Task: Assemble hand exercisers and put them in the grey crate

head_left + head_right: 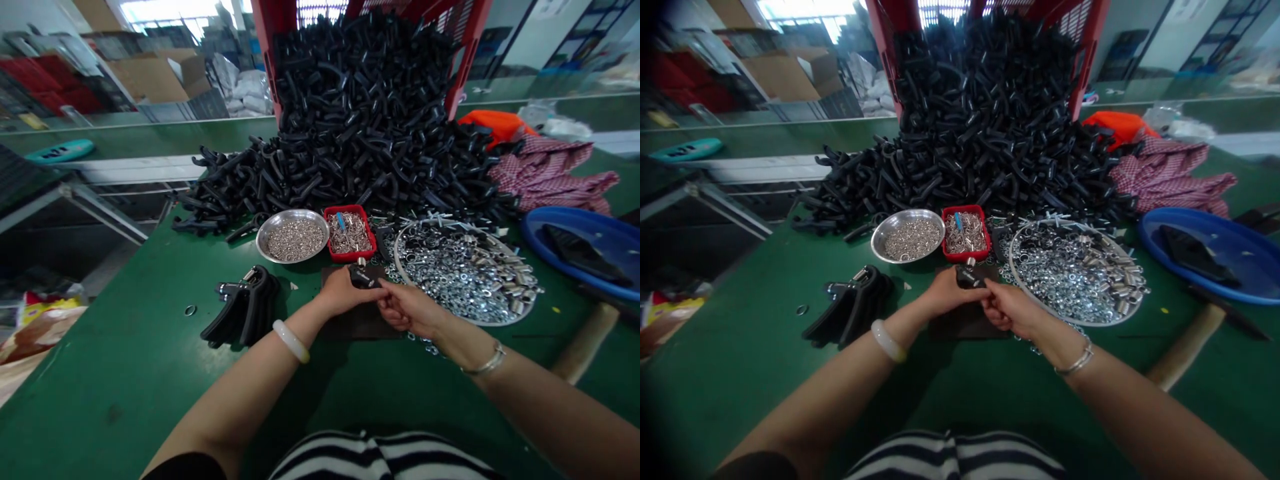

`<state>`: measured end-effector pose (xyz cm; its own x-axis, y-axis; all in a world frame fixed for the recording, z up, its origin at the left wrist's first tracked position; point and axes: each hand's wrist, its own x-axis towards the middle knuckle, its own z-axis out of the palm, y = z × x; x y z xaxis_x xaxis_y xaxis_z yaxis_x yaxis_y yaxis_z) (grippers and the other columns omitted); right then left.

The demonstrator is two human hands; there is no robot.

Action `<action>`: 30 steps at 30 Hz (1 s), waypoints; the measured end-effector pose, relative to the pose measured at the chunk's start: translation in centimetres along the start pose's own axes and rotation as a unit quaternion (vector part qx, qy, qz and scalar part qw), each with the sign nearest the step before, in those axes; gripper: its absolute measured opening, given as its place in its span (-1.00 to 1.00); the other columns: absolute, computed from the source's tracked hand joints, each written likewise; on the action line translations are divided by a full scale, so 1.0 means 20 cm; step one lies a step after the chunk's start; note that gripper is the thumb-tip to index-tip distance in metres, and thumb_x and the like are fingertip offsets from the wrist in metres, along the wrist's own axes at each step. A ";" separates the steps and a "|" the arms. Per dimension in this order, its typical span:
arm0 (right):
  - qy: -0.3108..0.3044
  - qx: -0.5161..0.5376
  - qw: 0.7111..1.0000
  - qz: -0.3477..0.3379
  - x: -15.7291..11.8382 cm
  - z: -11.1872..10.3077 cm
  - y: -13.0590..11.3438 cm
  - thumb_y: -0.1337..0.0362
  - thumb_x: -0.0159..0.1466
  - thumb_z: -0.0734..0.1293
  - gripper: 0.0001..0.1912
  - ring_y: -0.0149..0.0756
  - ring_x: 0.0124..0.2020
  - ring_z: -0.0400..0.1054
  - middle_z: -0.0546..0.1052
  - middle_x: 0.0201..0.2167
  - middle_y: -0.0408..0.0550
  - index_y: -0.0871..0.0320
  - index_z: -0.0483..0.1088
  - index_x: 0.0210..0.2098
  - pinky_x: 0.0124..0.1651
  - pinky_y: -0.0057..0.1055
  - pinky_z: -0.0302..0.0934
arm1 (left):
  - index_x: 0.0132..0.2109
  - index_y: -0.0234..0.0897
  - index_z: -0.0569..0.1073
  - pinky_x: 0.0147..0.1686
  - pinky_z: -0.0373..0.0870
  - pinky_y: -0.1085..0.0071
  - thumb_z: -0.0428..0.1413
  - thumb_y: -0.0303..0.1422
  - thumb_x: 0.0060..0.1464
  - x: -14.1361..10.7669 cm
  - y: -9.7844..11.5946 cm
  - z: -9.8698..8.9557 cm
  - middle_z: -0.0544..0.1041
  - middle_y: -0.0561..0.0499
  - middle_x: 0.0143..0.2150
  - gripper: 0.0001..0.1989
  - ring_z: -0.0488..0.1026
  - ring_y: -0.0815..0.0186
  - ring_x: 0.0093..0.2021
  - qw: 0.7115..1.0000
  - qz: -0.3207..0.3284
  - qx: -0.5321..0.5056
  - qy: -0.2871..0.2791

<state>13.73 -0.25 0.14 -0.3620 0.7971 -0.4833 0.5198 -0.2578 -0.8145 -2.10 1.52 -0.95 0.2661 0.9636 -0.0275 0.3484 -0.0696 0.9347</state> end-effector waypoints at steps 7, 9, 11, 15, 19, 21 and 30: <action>0.179 -0.438 0.827 -0.303 0.04 -0.13 -0.01 0.23 0.23 0.15 -0.69 -0.18 -0.03 0.24 0.41 -0.09 0.03 0.12 0.33 -0.07 -0.05 -0.23 0.16 | -0.26 -0.31 0.42 -0.43 0.28 0.41 0.17 0.07 -0.35 0.01 0.02 -0.09 0.49 -0.02 -0.37 -0.42 0.42 0.22 -0.38 0.942 0.059 0.267 -0.193; 0.139 -0.473 0.822 -0.284 0.07 -0.14 0.01 0.26 0.25 0.13 -0.73 -0.22 -0.10 0.29 0.45 -0.17 0.01 0.13 0.37 -0.14 -0.08 -0.29 0.18 | -0.22 -0.33 0.40 -0.41 0.29 0.36 0.13 0.12 -0.35 0.02 0.03 -0.10 0.49 -0.07 -0.34 -0.36 0.44 0.16 -0.36 0.904 0.066 0.378 -0.185; 0.149 -0.471 0.832 -0.252 0.09 -0.13 0.04 0.28 0.27 0.10 -0.74 -0.26 -0.18 0.32 0.45 -0.26 0.02 0.17 0.39 -0.21 -0.11 -0.33 0.20 | -0.15 -0.34 0.36 -0.37 0.30 0.31 0.10 0.15 -0.35 0.03 0.03 -0.10 0.49 -0.13 -0.26 -0.29 0.44 0.11 -0.31 0.868 0.078 0.467 -0.150; 0.176 -0.426 0.846 -0.266 0.09 -0.08 0.08 0.33 0.21 0.14 -0.70 -0.25 -0.11 0.27 0.39 -0.15 0.08 0.24 0.30 -0.08 -0.03 -0.33 0.15 | -0.10 -0.36 0.32 -0.30 0.29 0.26 0.04 0.19 -0.30 0.04 0.03 -0.09 0.43 -0.18 -0.18 -0.24 0.39 0.04 -0.20 0.809 0.128 0.566 -0.096; 0.183 -0.435 0.852 -0.228 0.07 -0.03 0.06 0.18 0.24 0.14 -0.72 -0.25 -0.20 0.30 0.40 -0.23 0.08 0.22 0.36 -0.22 -0.11 -0.33 0.18 | -0.01 -0.39 0.29 -0.32 0.27 0.30 -0.02 0.10 -0.10 0.05 0.01 -0.09 0.41 -0.19 -0.16 -0.32 0.37 0.07 -0.18 0.777 0.174 0.596 -0.099; 0.200 -0.439 0.854 -0.195 0.07 -0.03 0.06 0.17 0.27 0.11 -0.71 -0.26 -0.24 0.32 0.40 -0.28 0.06 0.20 0.36 -0.29 -0.15 -0.35 0.18 | 0.08 -0.39 0.24 -0.30 0.27 0.31 -0.02 0.14 -0.12 0.06 0.02 -0.11 0.40 -0.21 -0.10 -0.22 0.36 0.07 -0.14 0.778 0.186 0.589 -0.112; 0.212 -0.410 0.862 -0.209 -0.12 -0.16 0.15 0.20 0.25 0.11 -0.72 -0.27 -0.29 0.34 0.41 -0.25 0.03 0.19 0.33 -0.17 -0.23 -0.33 0.23 | -0.04 -0.04 0.40 -0.28 0.28 0.35 -0.12 -0.19 0.14 0.41 0.08 -0.24 0.45 -0.02 -0.12 -0.70 0.40 0.21 -0.16 0.832 0.065 0.549 -0.041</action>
<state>18.67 -1.19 -0.17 -0.4254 0.8995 0.0995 0.8477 0.4345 -0.3042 -3.65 10.60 2.12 0.4104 0.9118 -0.0175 0.9113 -0.4093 0.0448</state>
